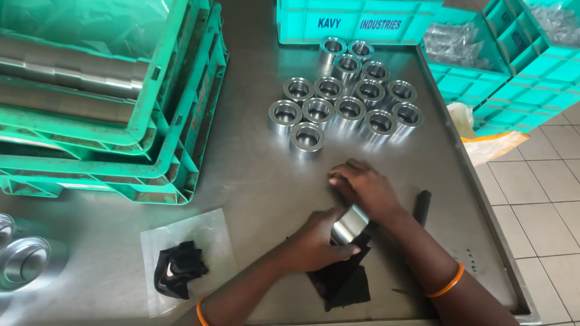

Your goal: The person is seen cleaning the inner and outer surface of metal rings with a black cloth.

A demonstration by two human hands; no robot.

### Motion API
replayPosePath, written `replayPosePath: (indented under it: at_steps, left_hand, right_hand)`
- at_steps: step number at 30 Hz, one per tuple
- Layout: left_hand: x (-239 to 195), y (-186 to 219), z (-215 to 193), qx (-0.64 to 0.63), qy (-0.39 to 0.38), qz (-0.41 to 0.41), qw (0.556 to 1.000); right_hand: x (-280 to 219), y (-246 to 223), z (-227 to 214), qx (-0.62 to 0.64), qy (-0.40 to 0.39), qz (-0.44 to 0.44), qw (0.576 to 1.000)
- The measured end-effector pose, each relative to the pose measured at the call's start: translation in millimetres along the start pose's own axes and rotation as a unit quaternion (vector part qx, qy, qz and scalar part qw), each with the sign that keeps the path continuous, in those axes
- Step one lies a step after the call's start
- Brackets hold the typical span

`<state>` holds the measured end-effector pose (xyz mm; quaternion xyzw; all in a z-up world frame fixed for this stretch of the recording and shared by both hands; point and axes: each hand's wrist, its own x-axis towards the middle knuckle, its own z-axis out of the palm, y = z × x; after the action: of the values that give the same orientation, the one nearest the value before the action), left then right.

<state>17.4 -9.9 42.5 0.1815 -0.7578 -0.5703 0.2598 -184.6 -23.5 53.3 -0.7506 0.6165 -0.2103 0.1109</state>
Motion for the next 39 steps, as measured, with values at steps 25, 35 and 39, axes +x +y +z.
replayPosePath:
  at_steps: [25,35,39]
  left_hand:
    - [-4,19,-13,-0.035,0.152,0.133,0.979]
    - [-4,18,-14,-0.065,0.155,0.101,0.981]
    - [-4,21,-15,-0.082,0.134,0.049,0.986]
  right_hand:
    - [-18,-21,-3,0.409,0.023,0.004,0.912]
    - [-22,-12,5,0.379,0.013,-0.032,0.925]
    - [-22,-35,-8,0.190,0.144,-0.047,0.970]
